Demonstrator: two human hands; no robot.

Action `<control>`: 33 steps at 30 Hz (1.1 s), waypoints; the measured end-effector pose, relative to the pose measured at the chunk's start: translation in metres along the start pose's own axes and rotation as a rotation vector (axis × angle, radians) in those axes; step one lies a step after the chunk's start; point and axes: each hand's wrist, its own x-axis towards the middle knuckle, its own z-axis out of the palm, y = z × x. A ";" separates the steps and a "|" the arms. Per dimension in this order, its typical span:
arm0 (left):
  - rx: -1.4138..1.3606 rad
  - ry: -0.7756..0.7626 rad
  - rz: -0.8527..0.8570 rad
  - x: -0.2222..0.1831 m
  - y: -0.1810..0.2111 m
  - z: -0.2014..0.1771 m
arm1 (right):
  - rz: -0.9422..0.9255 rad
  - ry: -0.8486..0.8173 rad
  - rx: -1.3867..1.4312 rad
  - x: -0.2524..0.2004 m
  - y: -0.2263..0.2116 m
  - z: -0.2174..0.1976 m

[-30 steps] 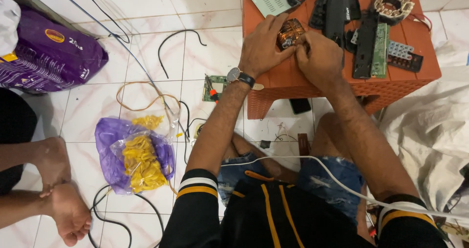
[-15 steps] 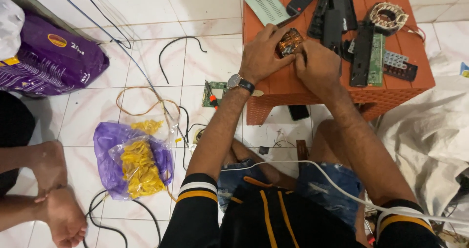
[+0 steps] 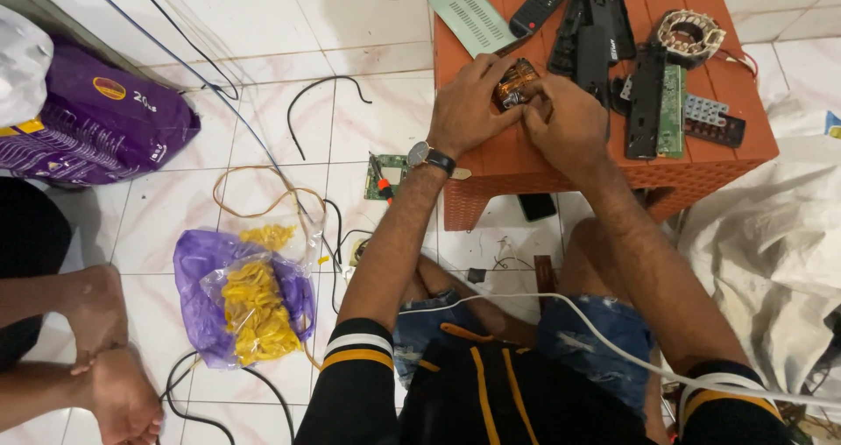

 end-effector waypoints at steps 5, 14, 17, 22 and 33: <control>0.007 0.011 0.017 0.000 -0.005 0.005 | 0.025 -0.007 0.032 0.000 0.001 0.000; -0.019 -0.035 0.003 0.000 -0.007 0.007 | 0.059 -0.008 0.074 0.001 0.003 -0.004; -0.012 -0.043 -0.001 0.000 -0.010 0.010 | 0.077 -0.033 0.089 0.003 0.002 -0.007; -0.034 -0.053 -0.019 -0.001 -0.007 0.004 | 0.106 -0.027 0.119 0.001 0.005 -0.008; -0.050 -0.049 -0.030 -0.001 -0.005 0.003 | 0.137 -0.053 0.132 0.000 0.001 -0.017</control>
